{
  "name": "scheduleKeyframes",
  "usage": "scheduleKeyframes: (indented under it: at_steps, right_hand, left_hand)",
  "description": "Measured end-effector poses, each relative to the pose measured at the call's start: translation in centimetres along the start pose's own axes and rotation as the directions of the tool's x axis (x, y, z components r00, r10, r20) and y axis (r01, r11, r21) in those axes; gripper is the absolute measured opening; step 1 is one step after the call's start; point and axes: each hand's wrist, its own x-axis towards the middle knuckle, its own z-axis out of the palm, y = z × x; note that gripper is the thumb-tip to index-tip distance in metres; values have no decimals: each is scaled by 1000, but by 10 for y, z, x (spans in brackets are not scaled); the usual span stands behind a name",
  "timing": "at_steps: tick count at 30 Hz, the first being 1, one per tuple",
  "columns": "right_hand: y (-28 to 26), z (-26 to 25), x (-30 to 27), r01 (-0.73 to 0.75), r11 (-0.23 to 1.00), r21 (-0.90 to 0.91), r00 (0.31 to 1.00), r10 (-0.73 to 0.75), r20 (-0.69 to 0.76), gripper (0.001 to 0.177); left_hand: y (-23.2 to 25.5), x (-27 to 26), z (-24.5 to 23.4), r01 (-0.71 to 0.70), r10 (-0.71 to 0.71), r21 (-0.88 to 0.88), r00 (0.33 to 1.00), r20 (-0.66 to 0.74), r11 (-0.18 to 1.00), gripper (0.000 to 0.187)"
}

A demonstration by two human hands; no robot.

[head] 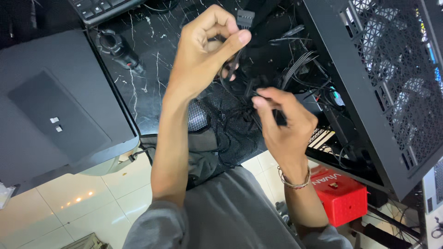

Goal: The person organizes cables inside a computer case using zip ties. They then install a red graphics card into the motherboard and secure it. Finally, they continue to bundle and secure the internal cables with additional zip ties.

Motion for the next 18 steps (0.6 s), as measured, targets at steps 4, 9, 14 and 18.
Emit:
scheduleKeyframes:
  at_steps: [4,9,14,18]
  right_hand:
    - [0,1,-3,-93,993,75,994,96,-45,10]
    - [-5,6,-4,-139,907,397,979,186,-83,12]
    - [-8,2,-1,-156,885,438,973,215,-88,24]
    - [-1,4,-3,-185,846,499,967,247,-61,18]
  left_hand:
    - [6,-10,-28,20,-39,133,989,145,991,23]
    - [-5,-25,-47,-93,43,63,835,549,994,64]
    - [-24,-39,-39,-10,19,-22,911,413,1000,55]
    - [-36,-47,-28,-20,135,-280,907,399,960,53]
